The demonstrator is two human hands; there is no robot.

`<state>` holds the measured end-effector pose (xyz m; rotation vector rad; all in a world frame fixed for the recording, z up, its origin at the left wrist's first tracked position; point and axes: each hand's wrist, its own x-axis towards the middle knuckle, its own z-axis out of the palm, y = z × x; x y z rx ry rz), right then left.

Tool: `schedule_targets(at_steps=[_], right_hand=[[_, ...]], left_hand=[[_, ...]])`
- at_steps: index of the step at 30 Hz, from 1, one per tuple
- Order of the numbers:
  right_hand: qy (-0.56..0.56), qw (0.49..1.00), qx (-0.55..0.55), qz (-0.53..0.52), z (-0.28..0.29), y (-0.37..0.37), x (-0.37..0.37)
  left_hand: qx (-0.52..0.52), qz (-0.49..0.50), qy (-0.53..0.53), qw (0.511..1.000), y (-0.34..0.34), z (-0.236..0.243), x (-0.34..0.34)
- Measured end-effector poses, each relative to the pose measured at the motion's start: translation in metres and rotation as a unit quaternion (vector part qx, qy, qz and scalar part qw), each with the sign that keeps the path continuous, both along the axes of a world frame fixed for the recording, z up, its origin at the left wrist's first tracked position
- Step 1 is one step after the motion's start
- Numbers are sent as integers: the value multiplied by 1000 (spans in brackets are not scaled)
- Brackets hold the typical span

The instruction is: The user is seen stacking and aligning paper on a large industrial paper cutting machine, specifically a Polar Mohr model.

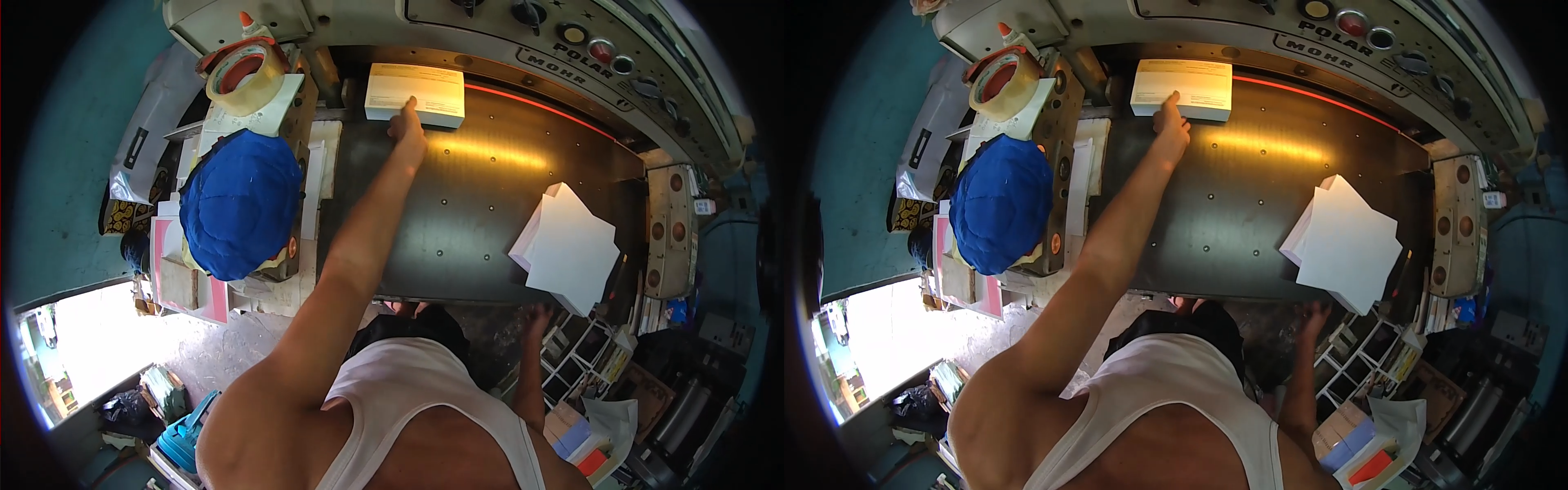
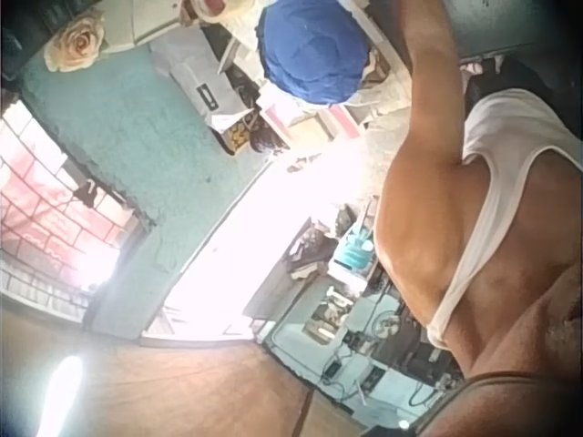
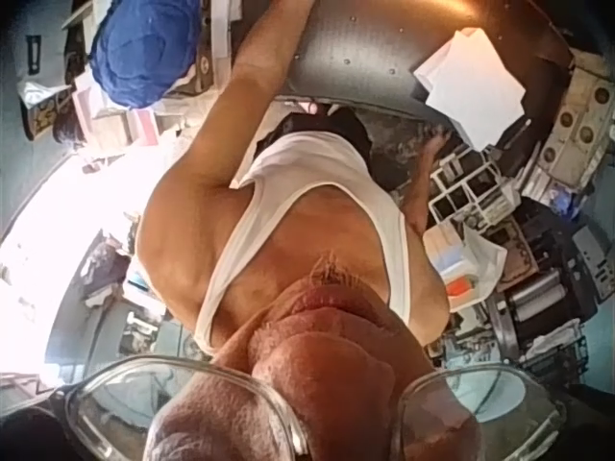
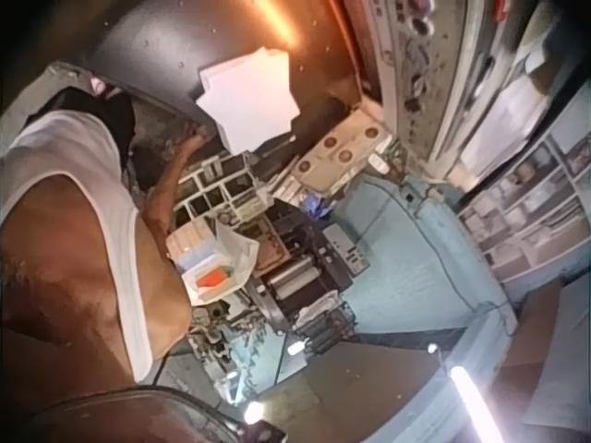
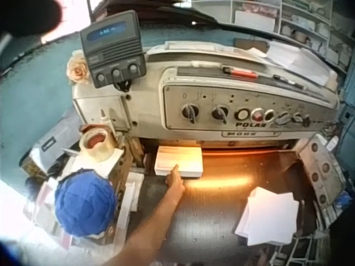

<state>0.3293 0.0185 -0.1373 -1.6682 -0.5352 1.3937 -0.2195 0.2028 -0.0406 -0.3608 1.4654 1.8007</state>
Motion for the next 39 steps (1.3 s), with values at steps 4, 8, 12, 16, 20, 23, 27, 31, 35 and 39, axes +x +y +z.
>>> schedule_targets(at_steps=[4,8,12,16,20,23,27,31,35,39], right_hand=[[281,955,3,-98,-23,18,10],[566,820,71,50,-46,29,20],[437,890,-14,-130,-60,36,20],[356,924,-11,-137,-56,41,17],[461,879,-20,-118,-55,45,17],[423,897,-19,-127,-59,49,21],[417,901,-40,-116,-57,49,21],[396,907,-50,-137,-47,44,15],[509,859,41,-21,-51,43,8],[447,891,62,51,-63,37,1]], left_hand=[[-6,-103,99,990,-16,-9,-1],[10,-66,40,997,-14,-6,-14],[58,-82,23,995,-11,-9,-24],[47,-42,25,998,-3,-19,-23],[50,-22,23,998,1,-26,-26],[83,-53,-3,995,1,-26,-29],[5,5,44,999,9,-24,-21],[14,2,23,1000,8,-21,-23],[49,-35,-2,998,4,-19,-26],[9,14,36,999,7,-18,-22]])
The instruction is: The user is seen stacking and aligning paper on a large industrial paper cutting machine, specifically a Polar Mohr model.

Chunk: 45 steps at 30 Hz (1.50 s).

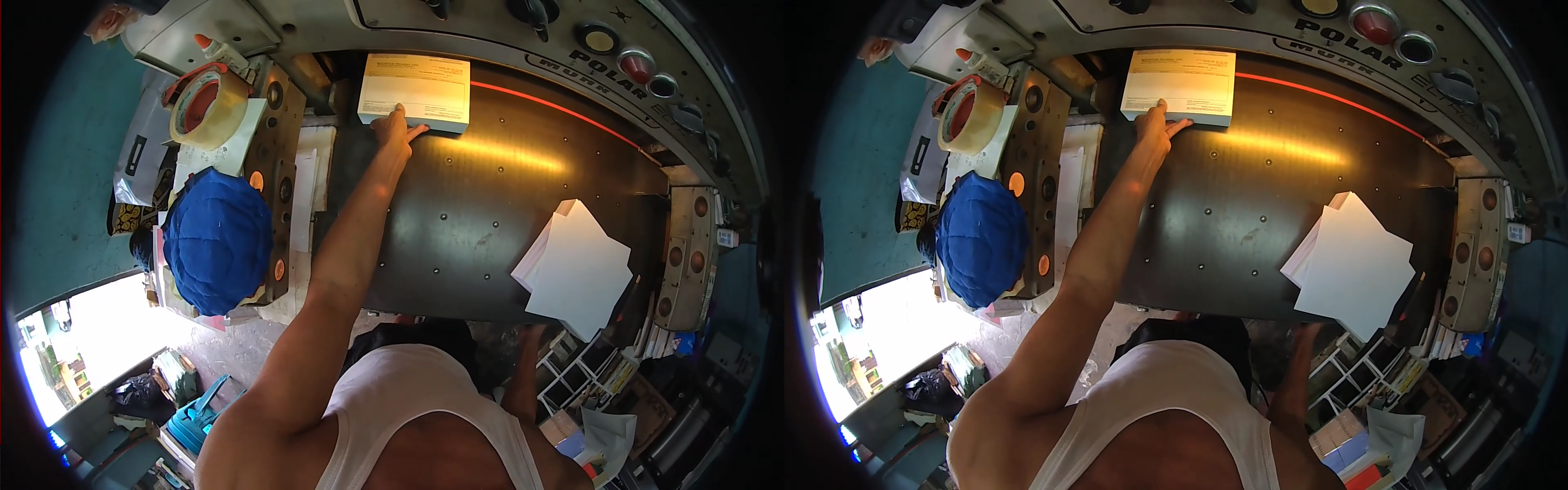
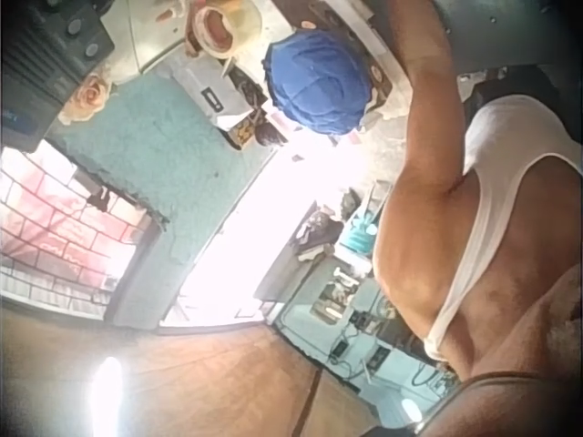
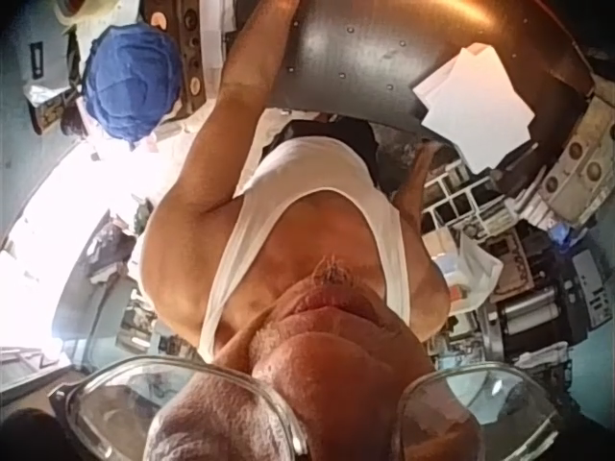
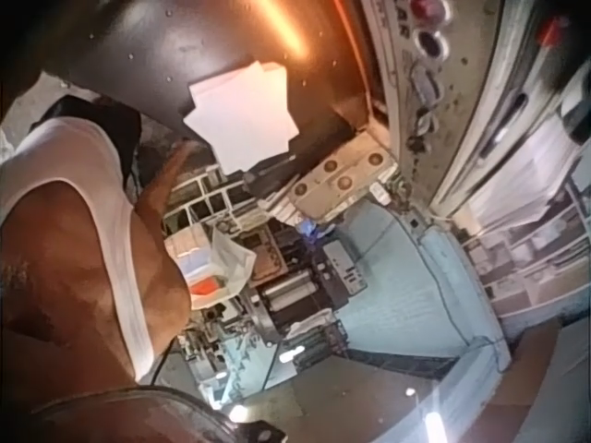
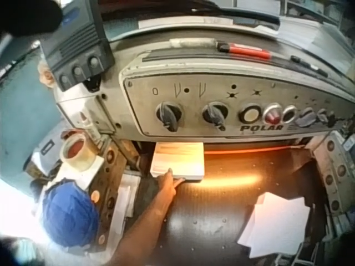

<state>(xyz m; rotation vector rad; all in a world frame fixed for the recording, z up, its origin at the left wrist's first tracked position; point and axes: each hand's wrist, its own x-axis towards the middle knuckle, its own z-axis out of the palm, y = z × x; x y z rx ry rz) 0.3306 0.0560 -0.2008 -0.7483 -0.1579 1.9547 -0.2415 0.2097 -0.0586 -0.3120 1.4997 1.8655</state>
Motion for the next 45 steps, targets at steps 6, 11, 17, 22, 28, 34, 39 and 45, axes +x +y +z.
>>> schedule_targets(at_steps=[6,11,17,22,28,34,39,45], right_hand=[[-614,756,213,-81,-5,-5,-13],[-484,870,86,-36,2,-7,-7],[-384,920,-71,-35,6,-6,-5],[-288,955,-55,-41,8,-4,-2],[-98,984,-90,-115,10,3,11],[-24,987,-93,-131,10,-2,6],[94,993,-35,-55,12,1,7],[-73,979,-128,-142,17,1,2]], left_hand=[[23,-40,-36,998,-3,-2,-4],[2,-33,-25,999,0,-7,-5],[16,-34,-44,998,-1,-7,-7],[8,-36,-46,998,0,-4,-7],[5,-36,-37,999,0,-4,-4],[11,-22,-38,999,0,-4,-3],[-31,-6,-21,999,2,5,2],[-64,-1,-8,998,0,18,7]])
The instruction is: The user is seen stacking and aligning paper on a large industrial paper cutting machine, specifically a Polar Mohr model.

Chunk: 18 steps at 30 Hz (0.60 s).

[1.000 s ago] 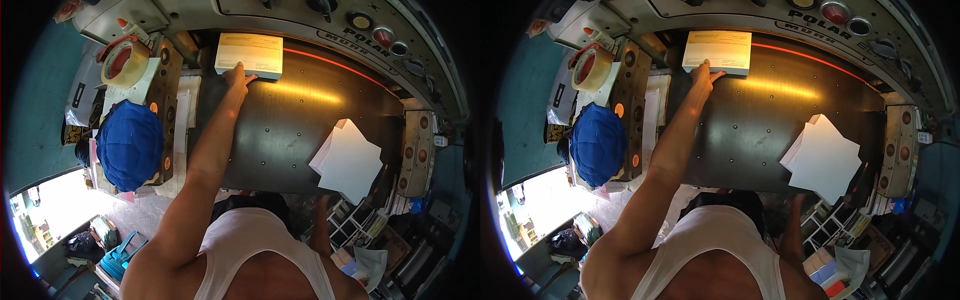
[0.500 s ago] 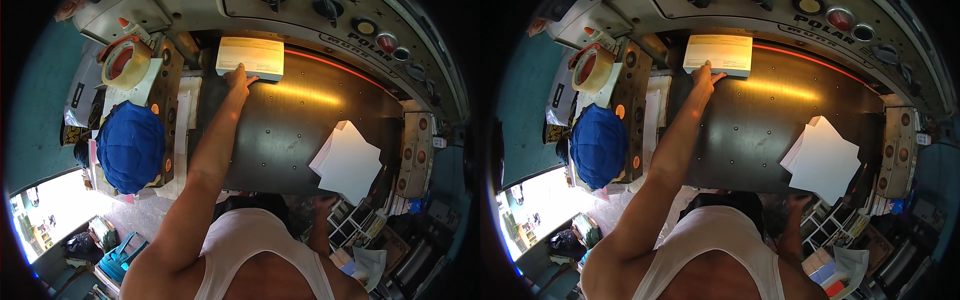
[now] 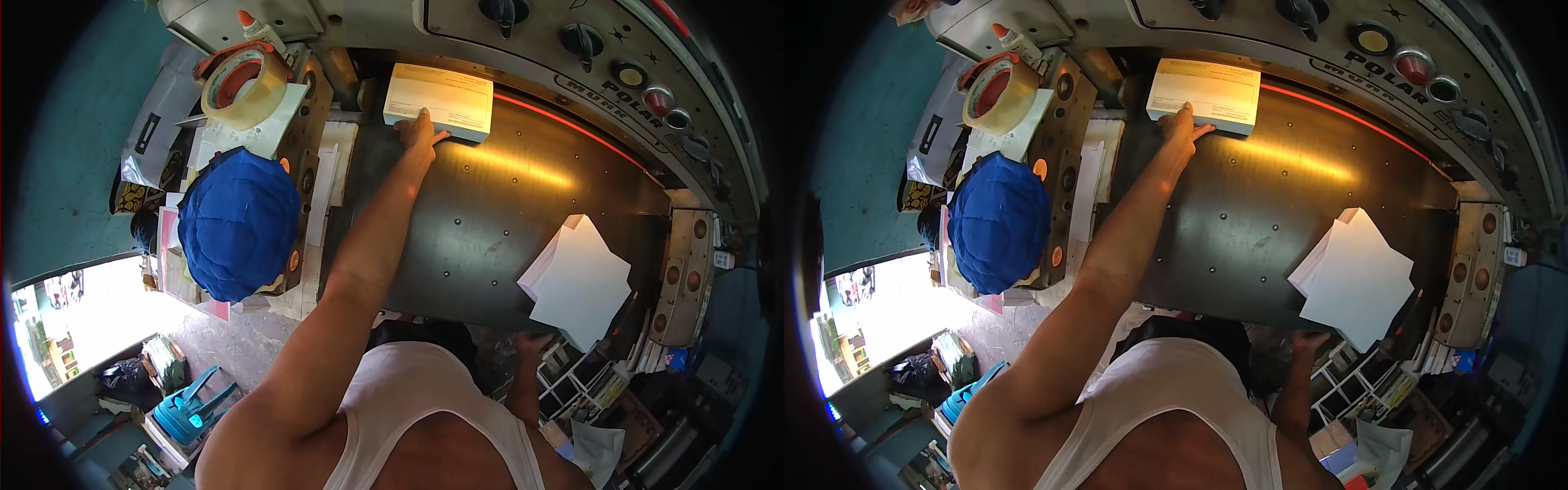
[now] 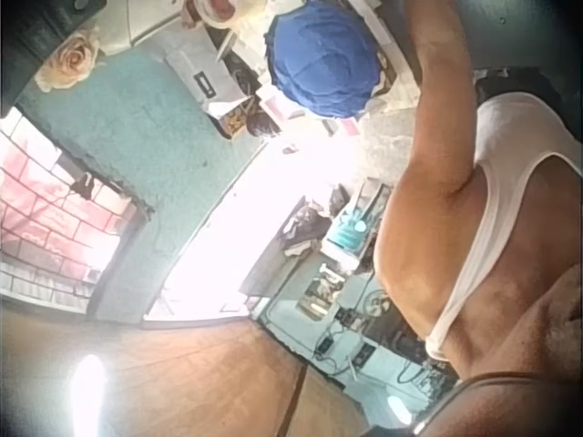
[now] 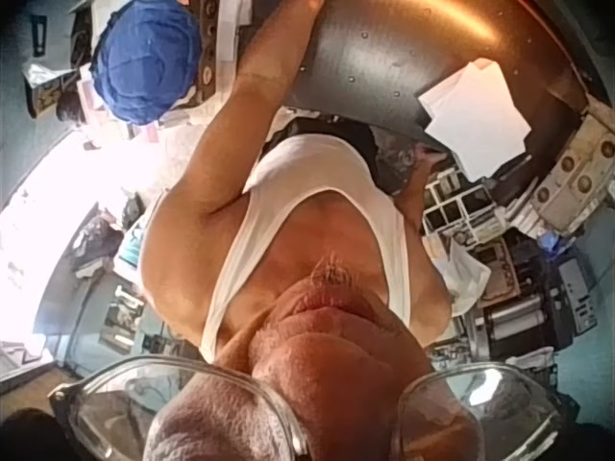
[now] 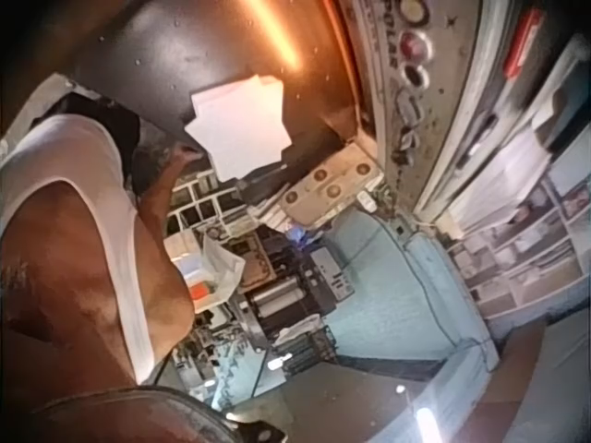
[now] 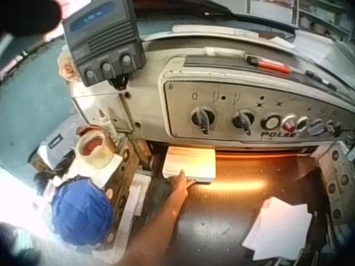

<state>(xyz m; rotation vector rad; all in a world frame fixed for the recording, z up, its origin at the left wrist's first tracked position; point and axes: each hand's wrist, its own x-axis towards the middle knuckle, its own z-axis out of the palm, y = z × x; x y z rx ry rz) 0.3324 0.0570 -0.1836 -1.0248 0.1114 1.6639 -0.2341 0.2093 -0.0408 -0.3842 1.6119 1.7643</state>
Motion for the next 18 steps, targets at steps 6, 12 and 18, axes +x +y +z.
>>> schedule_targets(at_steps=[6,12,18], right_hand=[[-6,999,32,18,7,-6,-9],[-371,889,-102,247,85,-113,-59],[-384,831,256,312,150,-68,-207]], left_hand=[[13,3,0,1000,2,-6,-2],[66,-123,-23,990,-36,5,-8],[-44,-24,286,957,-74,-10,1]])
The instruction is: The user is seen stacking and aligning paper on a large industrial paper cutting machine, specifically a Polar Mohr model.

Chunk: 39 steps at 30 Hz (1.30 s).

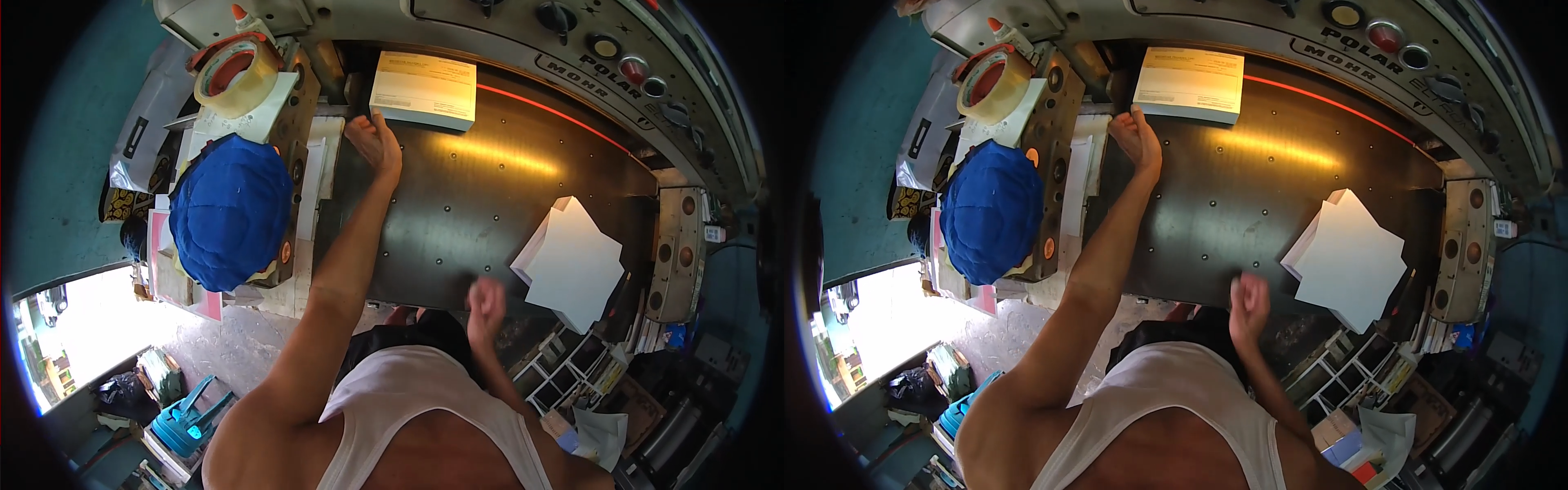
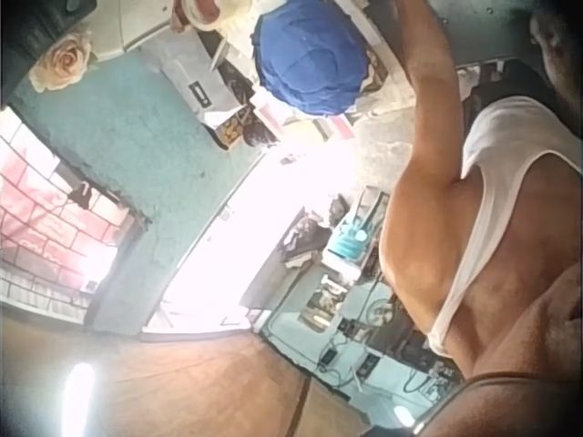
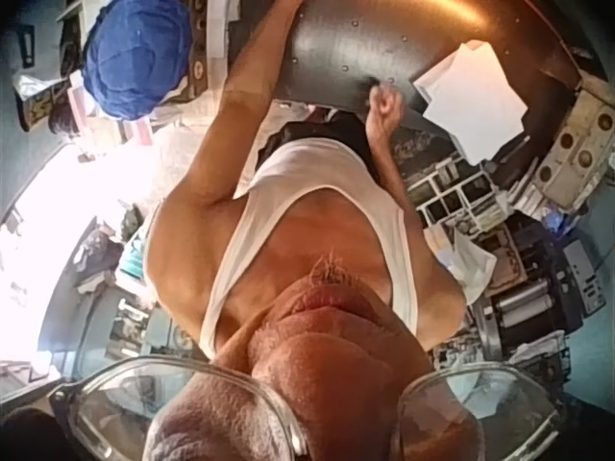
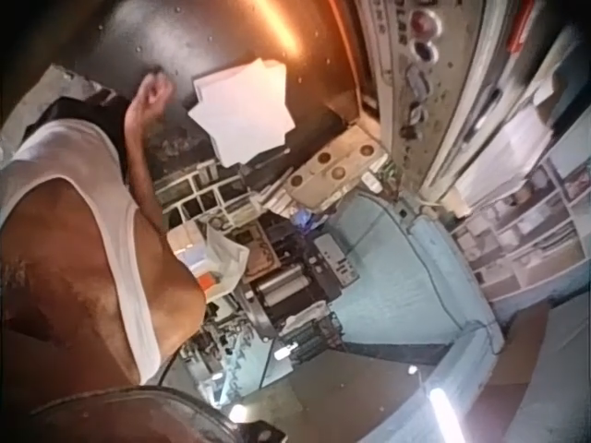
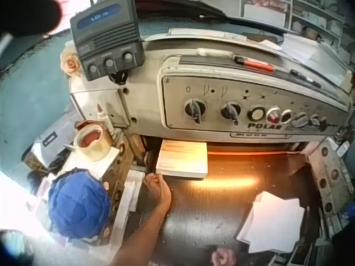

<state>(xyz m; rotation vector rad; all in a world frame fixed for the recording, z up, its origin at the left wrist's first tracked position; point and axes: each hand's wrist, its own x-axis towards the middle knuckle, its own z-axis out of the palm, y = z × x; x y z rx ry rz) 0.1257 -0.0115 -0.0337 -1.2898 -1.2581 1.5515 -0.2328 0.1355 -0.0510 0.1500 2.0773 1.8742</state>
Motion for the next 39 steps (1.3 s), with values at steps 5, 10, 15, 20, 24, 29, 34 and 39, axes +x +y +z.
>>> schedule_targets(at_steps=[5,10,15,20,24,29,34,39], right_hand=[[-63,950,303,-53,-32,160,-157],[-28,951,268,-152,-40,253,-217],[4,933,321,-161,-50,292,-237],[66,949,278,-135,-63,299,-237],[45,955,257,-139,-53,297,-238],[-174,845,491,-119,-30,266,-236],[-149,742,648,87,-37,195,-254],[-236,799,438,339,-37,211,-296]], left_hand=[[25,48,281,958,14,-22,0],[76,14,420,904,17,-15,-13],[90,62,546,830,48,-13,-33],[118,29,548,828,51,-24,-34],[73,16,585,808,17,-22,-16],[-19,8,438,899,-17,-23,-2],[-134,-78,452,878,-28,-28,-28],[-209,-100,424,876,-30,-26,-48]])
